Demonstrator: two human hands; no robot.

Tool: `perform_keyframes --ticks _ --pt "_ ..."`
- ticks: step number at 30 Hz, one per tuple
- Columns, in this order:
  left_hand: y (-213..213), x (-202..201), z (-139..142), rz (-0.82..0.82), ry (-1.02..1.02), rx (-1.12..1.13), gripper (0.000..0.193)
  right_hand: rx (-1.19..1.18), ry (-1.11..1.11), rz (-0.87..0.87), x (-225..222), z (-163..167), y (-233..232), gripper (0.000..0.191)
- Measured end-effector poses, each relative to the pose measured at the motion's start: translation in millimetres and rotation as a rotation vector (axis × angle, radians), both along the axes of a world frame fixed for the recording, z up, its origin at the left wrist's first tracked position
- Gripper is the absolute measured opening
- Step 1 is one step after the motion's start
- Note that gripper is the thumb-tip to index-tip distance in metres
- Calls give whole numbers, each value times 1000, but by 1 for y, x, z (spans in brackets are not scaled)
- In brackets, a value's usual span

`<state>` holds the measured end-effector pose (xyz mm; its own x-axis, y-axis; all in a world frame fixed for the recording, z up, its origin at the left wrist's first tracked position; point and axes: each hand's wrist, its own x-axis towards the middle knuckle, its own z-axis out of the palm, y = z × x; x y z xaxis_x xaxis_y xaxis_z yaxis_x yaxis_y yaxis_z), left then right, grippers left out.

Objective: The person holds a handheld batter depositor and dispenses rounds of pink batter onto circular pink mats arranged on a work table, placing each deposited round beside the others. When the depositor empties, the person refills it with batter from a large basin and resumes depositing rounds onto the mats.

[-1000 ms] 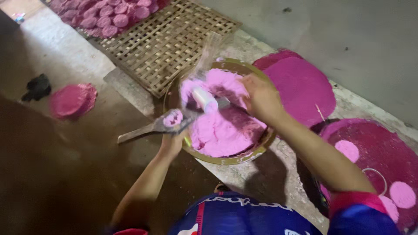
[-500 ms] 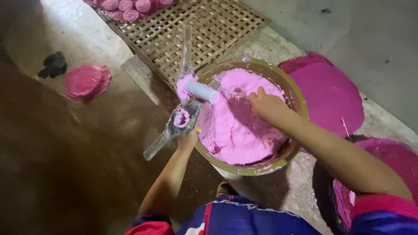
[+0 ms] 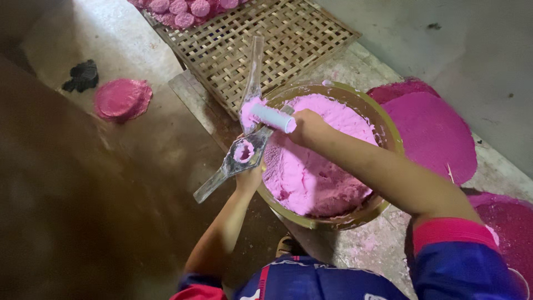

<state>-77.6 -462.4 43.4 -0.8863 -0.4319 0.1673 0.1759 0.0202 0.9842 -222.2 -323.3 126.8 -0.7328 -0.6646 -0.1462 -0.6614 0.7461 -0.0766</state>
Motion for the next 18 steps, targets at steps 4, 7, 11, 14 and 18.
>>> perform_keyframes --ticks 4,7,11,14,18 --pt "-1 -3 -11 -8 -22 -3 11 291 -48 236 21 6 3 25" --pt "-3 -1 -15 -8 17 -154 6 297 -114 323 41 27 22 25" --pt "-14 1 10 19 -35 -162 10 98 -415 105 61 61 81 29" --pt "-21 3 61 163 210 -515 26 -209 -479 111 69 91 144 29" --pt "15 14 108 83 285 -847 54 -366 -803 -140 74 145 213 36"
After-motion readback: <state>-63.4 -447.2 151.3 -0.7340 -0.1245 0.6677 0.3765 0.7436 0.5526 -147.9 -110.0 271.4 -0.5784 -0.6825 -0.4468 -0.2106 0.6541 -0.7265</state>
